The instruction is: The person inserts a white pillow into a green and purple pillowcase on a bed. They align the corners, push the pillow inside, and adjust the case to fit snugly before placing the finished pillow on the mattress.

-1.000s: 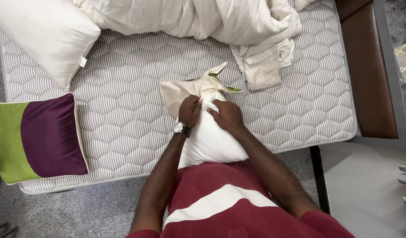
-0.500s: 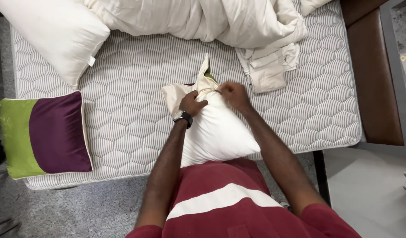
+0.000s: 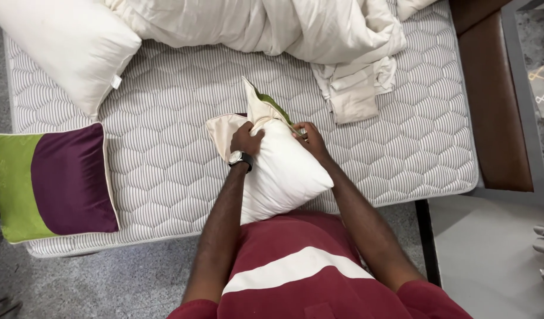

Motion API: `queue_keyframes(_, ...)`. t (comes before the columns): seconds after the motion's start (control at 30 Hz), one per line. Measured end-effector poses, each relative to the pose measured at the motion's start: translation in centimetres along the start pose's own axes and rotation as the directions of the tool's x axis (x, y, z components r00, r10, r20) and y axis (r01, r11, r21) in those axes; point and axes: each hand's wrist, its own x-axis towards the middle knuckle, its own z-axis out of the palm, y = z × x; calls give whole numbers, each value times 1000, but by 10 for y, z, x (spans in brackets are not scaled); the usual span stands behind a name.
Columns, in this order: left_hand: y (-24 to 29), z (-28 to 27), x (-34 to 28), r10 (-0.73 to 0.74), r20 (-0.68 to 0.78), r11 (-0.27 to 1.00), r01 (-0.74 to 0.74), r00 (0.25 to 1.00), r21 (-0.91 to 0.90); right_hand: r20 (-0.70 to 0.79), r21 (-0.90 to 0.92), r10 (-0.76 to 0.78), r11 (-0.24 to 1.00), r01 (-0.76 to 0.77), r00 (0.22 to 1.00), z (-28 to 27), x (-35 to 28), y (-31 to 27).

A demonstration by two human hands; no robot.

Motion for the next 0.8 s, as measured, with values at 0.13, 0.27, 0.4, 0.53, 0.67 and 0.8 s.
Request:
queue_keyframes(0.13,9,-3,-5,-16,73,1000,18,997,-17,-74,-67,-45,997,40,996,0,20,20)
queue_keyframes(0.27,0,3,-17,94,5,995,-94,996,9,0,-206,-68,976,67,998,6,38,26)
queue_keyframes(0.4,18,-20,-25,-6,-62,1000,5,998,-10,116,-270,90,961,-56,989,20,42,10)
queue_keyframes(0.53,30,-51,-12,-213,-7,975,212,977,-68,69,-316,99,946,-72,993,42,38,-59)
queue_keyframes(0.67,18,-84,4,-241,-45,968,244,969,56,60,-313,-5,949,24,998,68,31,-93)
queue_keyframes(0.8,-4,-110,5,-307,40,951,308,951,-1,147,-369,-55,923,106,988,82,14,-123)
